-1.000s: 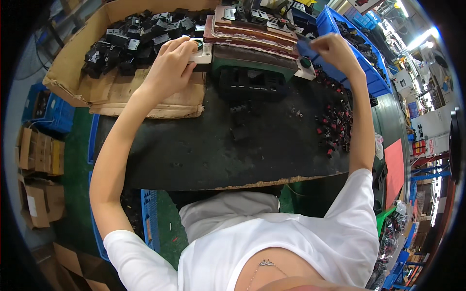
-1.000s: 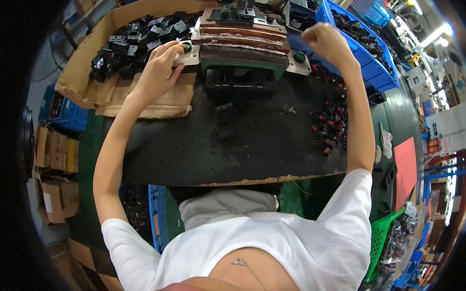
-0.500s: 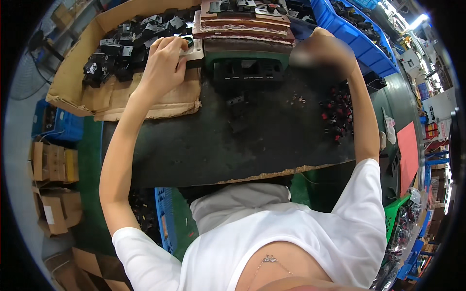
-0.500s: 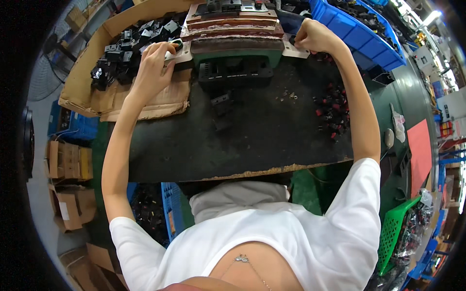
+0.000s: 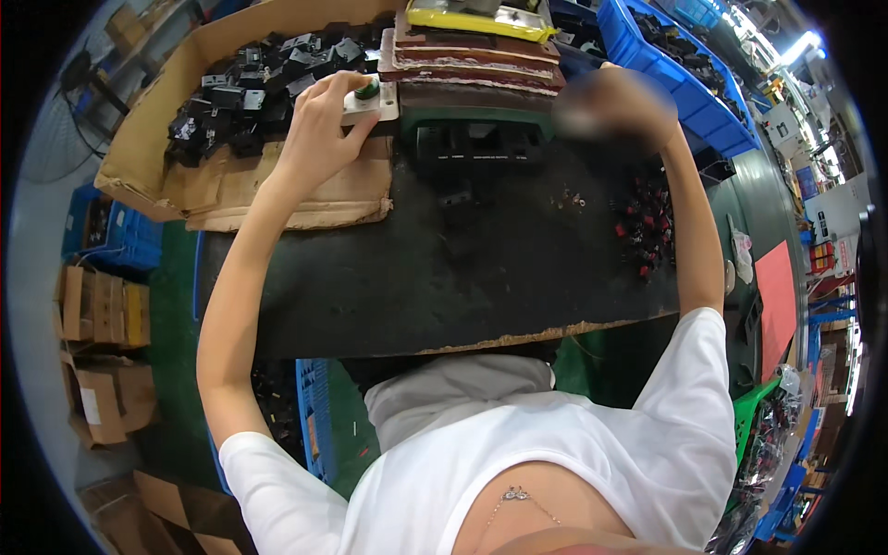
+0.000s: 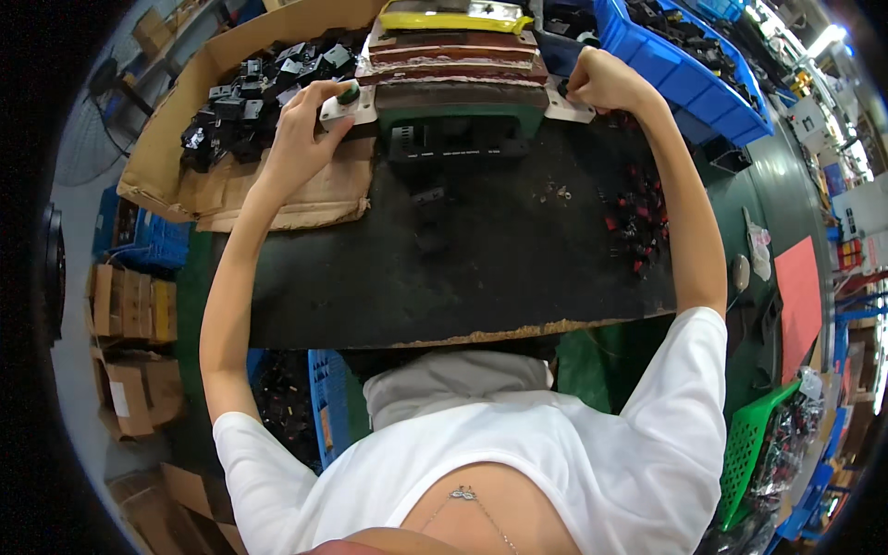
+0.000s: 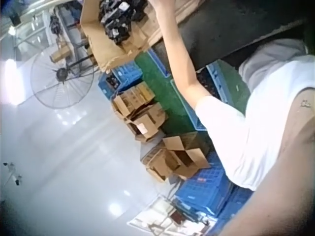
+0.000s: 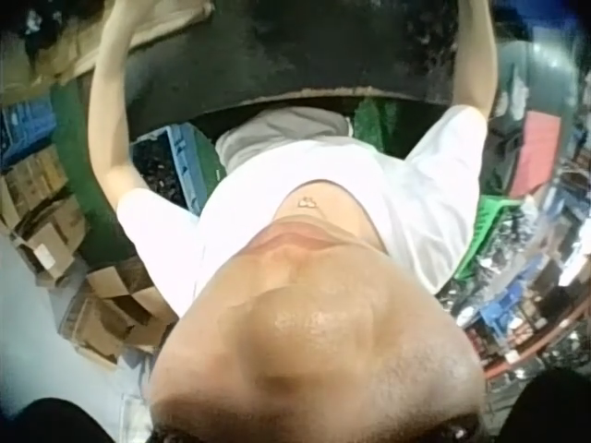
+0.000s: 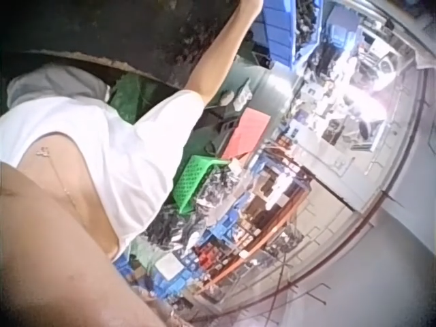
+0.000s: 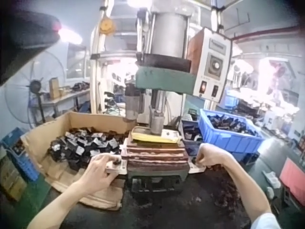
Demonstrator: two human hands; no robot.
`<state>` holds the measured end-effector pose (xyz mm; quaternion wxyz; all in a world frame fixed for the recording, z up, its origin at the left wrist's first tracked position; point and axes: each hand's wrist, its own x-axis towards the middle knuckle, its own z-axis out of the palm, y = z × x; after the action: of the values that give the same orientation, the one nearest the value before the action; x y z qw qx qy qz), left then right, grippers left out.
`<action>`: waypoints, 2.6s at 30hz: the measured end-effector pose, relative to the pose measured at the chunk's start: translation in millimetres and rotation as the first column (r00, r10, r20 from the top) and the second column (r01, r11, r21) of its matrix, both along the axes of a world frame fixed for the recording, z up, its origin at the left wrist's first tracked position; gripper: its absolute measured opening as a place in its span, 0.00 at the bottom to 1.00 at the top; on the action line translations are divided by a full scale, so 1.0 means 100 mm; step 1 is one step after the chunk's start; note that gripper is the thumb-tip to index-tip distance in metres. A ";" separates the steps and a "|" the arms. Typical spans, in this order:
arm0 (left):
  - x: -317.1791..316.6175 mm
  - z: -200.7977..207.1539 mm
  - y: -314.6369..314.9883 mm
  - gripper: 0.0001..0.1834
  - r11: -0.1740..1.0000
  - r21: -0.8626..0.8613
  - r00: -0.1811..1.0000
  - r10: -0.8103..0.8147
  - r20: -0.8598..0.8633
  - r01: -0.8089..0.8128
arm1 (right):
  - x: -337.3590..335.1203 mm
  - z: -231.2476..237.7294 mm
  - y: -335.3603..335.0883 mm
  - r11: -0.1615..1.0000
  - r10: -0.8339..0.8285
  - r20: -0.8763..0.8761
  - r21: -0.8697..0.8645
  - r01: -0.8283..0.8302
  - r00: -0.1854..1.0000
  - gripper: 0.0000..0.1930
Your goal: Assembling internal parts into a plastic housing for an electrical socket or power strip using a small press machine.
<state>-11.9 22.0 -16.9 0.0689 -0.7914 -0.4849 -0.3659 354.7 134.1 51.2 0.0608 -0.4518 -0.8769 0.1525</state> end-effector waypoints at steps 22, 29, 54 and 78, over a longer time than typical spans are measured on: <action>0.11 0.02 -0.09 0.21 0.988 0.100 0.958 -0.139 0.249 0.117 | -1.07 -0.07 0.33 0.811 0.382 -0.125 0.521 -0.268 0.916 0.25; 0.07 0.02 -0.08 0.22 0.978 -0.054 0.881 -0.157 0.446 0.202 | -1.17 0.16 0.03 0.707 0.390 -0.049 0.656 -0.264 0.920 0.17; 0.44 0.24 -0.50 0.16 0.933 -0.151 0.851 -0.220 0.478 0.326 | -0.72 -0.41 -1.15 0.959 0.110 -0.741 0.255 0.125 0.662 0.11; 0.54 0.18 -0.56 0.17 0.939 -0.052 0.856 -0.285 0.432 0.339 | -0.70 -0.39 -1.22 0.947 0.186 -0.705 0.315 0.066 0.684 0.13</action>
<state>42.4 -34.2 0.8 -0.1469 -0.7655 -0.3754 -0.5015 284.6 12.3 11.9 0.4693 -0.3091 -0.8076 0.1789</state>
